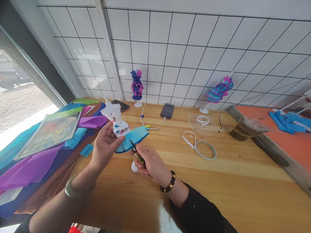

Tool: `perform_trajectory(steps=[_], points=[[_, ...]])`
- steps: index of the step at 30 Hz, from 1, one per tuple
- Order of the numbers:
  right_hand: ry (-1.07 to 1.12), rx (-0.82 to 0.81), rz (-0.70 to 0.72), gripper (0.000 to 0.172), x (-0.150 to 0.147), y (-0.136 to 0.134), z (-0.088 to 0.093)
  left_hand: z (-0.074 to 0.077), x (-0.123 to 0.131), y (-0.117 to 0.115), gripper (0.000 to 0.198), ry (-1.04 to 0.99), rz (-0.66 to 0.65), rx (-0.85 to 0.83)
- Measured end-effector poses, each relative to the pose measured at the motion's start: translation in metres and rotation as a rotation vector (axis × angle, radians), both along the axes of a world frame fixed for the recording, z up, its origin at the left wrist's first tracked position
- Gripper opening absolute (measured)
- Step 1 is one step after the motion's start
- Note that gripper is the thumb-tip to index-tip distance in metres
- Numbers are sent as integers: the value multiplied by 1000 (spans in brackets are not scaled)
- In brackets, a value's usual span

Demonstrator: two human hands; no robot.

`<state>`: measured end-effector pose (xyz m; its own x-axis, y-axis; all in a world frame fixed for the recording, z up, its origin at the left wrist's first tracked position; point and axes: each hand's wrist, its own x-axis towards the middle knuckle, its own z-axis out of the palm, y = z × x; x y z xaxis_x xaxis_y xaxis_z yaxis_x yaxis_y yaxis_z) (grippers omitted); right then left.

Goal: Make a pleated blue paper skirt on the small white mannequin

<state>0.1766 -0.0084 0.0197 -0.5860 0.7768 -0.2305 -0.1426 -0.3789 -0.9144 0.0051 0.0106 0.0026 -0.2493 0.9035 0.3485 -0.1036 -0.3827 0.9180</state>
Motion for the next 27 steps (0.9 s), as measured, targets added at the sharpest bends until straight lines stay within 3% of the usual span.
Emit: perform_trajectory(steps=[27], points=[[33, 96, -17, 37, -2, 1, -4, 2, 2, -1, 69, -18, -15, -37]])
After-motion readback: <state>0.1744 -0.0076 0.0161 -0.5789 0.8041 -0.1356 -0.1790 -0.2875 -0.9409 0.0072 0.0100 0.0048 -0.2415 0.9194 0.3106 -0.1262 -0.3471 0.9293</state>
